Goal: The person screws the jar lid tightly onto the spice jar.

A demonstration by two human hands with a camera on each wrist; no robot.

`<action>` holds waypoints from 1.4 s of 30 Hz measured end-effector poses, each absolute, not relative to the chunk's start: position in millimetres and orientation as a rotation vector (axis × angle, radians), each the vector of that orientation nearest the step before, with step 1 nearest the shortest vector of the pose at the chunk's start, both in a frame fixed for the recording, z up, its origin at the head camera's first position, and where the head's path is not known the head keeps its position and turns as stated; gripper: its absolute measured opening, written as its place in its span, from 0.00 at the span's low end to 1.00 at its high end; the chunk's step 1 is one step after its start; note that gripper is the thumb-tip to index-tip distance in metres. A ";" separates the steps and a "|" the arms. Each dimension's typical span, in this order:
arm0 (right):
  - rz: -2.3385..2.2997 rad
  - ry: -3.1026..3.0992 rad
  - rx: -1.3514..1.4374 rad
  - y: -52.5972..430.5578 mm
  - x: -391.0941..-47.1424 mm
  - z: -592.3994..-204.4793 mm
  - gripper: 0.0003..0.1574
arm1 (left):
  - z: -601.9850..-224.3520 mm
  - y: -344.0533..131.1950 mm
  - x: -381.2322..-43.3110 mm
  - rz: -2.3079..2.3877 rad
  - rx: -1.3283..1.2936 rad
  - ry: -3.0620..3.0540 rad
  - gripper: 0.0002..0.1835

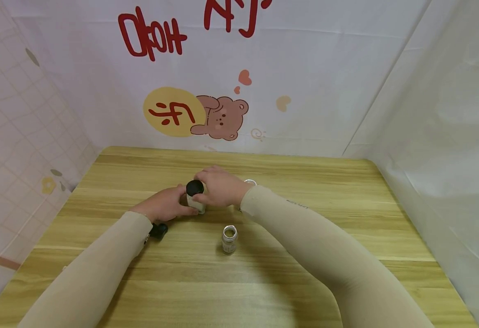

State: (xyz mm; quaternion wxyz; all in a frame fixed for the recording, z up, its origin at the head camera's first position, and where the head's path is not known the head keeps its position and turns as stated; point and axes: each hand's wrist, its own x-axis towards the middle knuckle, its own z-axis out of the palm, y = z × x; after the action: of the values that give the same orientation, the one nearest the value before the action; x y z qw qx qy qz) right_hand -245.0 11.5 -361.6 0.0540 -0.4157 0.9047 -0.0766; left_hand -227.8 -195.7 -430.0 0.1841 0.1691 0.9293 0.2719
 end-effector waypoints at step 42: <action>-0.252 2.733 -1.296 11.4 -245.1 -359.5 0.23 | -430.3 -195.1 -227.5 0.781 0.473 2.620 0.32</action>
State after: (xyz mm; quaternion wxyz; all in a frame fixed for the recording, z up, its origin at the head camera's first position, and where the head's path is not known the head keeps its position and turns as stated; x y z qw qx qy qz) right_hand -245.1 11.4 -359.5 0.0530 -0.4264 0.8992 -0.0828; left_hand -227.5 -195.1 -430.3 0.1825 0.1676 0.9284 0.2768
